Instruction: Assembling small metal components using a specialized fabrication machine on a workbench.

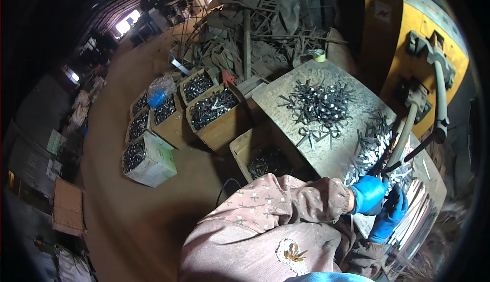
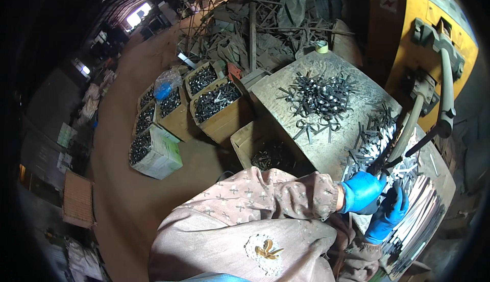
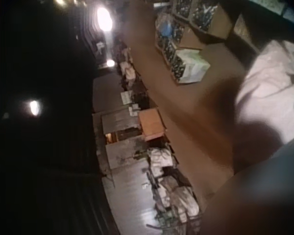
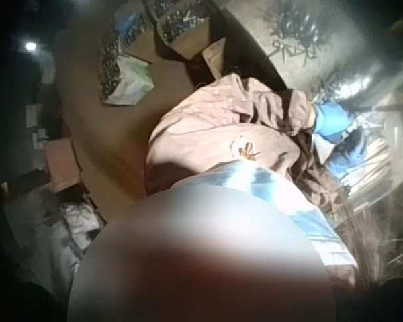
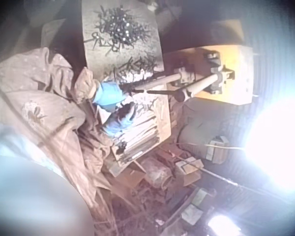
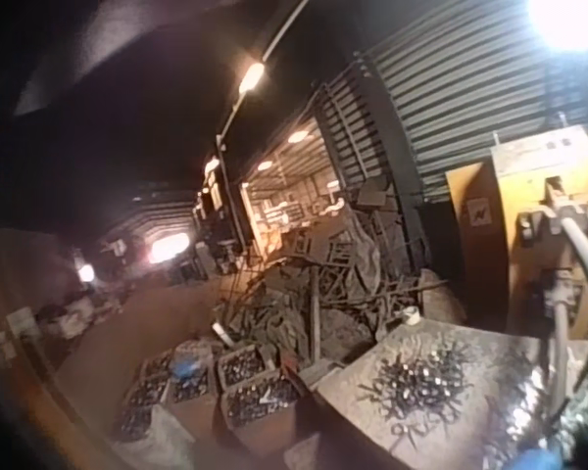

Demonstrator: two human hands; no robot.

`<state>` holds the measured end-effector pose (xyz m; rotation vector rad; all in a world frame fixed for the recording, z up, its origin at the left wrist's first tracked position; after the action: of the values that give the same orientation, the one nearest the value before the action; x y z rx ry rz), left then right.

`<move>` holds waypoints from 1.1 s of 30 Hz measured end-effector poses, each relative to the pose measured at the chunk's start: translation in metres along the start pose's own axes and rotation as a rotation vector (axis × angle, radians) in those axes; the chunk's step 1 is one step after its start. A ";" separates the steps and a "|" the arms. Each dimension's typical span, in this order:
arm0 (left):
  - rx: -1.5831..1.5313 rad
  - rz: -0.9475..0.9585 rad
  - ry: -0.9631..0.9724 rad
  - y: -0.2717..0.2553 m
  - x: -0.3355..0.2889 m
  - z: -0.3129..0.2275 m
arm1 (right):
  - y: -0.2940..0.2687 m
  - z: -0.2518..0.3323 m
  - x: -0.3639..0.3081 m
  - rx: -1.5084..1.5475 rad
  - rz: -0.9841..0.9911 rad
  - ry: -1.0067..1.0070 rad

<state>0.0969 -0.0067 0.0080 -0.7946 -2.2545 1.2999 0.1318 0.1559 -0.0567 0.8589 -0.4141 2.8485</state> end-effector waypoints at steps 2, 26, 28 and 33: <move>0.035 0.015 0.009 0.005 0.002 0.006 | -0.002 0.009 0.005 -0.166 -0.001 0.003; -0.470 -0.258 0.094 -0.025 -0.016 -0.003 | -0.021 0.064 0.005 -0.577 0.024 -0.028; -0.581 -0.371 0.107 -0.004 -0.010 0.014 | -0.013 0.050 0.012 -0.464 0.019 0.089; -0.769 -0.318 0.220 -0.016 0.004 0.052 | 0.020 0.046 0.040 0.443 -0.203 0.488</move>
<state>0.0582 -0.0436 -0.0024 -0.7169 -2.5494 0.1644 0.1189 0.1254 -0.0021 0.2056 0.3518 2.8519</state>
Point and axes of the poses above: each hand's wrist, its own x-axis towards the middle knuckle, its own y-axis out of the palm, z = x × y, the point moved 1 cm from there along x, towards the middle knuckle, and after that the axes turned 9 degrees about z, right-handed, at the moved point
